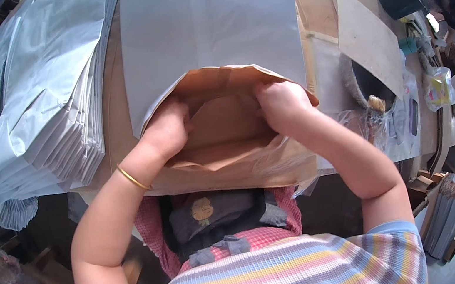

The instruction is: The person folds a white paper sheet around a brown paper pouch, applies paste with a brush to the inner edges, and folds the flaps to seal the pouch. The process is repeated for multiple pouches.

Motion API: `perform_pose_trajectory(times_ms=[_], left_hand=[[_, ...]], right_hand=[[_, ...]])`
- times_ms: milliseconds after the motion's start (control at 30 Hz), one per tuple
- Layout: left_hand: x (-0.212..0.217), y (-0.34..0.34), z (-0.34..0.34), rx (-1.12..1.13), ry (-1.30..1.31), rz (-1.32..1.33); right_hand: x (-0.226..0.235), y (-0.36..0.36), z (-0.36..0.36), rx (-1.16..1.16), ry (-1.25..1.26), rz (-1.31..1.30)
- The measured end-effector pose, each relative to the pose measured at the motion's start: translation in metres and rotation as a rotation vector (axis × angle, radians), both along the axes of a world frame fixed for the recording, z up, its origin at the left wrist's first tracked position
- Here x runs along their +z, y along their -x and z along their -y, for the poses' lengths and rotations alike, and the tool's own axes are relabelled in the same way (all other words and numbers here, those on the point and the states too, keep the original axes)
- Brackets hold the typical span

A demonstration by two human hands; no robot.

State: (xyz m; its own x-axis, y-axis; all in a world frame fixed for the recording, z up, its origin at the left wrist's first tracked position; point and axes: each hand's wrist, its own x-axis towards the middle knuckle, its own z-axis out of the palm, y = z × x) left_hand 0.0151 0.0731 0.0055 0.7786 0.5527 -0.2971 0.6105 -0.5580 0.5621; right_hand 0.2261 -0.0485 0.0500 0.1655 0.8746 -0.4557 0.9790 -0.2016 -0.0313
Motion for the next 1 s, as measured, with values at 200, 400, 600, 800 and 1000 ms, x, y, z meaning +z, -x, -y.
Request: perform_pose_trajectory(times_ms=[200, 400, 600, 800, 1000], left_hand=[[0.001, 0.003, -0.004, -0.003, 0.055, 0.043], [0.050, -0.014, 0.003, -0.183, 0.106, -0.182], [0.047, -0.001, 0.027, -0.232, -0.169, -0.162], [0.039, 0.003, 0.031, -0.226, -0.186, -0.115], [0.036, 0.013, 0.038, -0.215, -0.289, -0.073]], right_hand=[[0.042, -0.054, 0.142, -0.001, -0.712, 0.019], [0.044, -0.104, 0.263, -0.060, -0.586, 0.211], [0.044, -0.160, 0.203, -0.683, -1.182, -0.434], [-0.002, -0.209, 0.184, -1.051, -1.030, -0.535], [0.047, -0.205, 0.211, -0.899, -0.961, -0.813]])
